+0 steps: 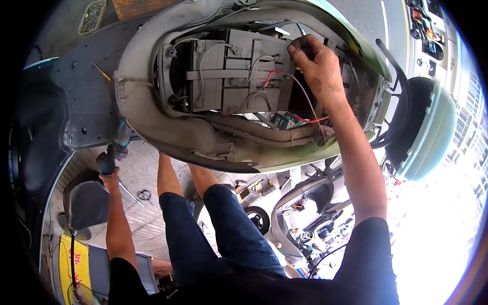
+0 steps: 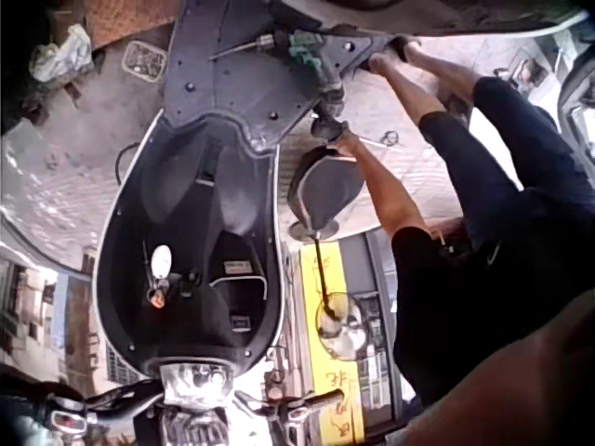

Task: The person works on the internal components of two motorcycles, handling a battery unit, wires, and screws. They use a power drill to remove and replace screws from the motorcycle frame and storage compartment.

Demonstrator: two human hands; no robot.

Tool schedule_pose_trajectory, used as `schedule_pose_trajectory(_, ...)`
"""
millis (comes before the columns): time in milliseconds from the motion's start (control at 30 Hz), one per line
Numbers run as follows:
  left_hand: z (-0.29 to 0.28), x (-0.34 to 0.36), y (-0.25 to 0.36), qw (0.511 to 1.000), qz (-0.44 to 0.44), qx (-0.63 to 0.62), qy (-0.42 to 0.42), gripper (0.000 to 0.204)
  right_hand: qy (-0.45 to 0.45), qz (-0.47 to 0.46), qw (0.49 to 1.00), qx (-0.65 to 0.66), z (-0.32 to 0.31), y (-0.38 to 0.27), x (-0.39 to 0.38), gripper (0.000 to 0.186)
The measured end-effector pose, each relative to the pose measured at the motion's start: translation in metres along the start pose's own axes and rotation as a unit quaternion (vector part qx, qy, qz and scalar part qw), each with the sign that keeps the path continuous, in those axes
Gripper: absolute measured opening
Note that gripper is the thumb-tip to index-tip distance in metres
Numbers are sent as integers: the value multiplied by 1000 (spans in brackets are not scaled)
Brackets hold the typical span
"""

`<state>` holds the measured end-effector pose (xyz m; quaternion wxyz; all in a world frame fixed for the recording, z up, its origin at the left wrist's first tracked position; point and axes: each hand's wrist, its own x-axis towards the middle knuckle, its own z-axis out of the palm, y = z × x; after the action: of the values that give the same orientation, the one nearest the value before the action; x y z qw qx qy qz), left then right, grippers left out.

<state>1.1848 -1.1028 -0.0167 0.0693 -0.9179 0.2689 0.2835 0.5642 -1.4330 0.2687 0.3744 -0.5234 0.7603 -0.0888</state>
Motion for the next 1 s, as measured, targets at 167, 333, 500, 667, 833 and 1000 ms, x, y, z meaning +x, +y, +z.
schedule_pose_trajectory(167, 35, 12, 12, 999, 40, 18, -10, 86, -150, -168, 854, -468, 1, 76, 9, 24)
schedule_pose_trajectory(333, 53, 25, -16, 998, 24, 65, 9, 91, -174, -215, 707, -650, 30, 89, 27, 18)
schedule_pose_trajectory(500, 51, 10, -8, 991, 82, 106, 5, 95, -152, -221, 702, -660, 43, 105, 27, 15)
schedule_pose_trajectory(667, 41, 30, -31, 997, 62, -15, -33, 72, -164, -229, 710, -645, 49, 94, 31, 14)
schedule_pose_trajectory(833, -15, -31, 4, 968, 223, -97, -64, 51, -102, -191, 787, -578, 21, 87, 37, 18)
schedule_pose_trajectory(1000, -84, -127, 99, 884, 118, -347, -291, 23, -14, -93, 901, -424, -20, 70, 19, 28)
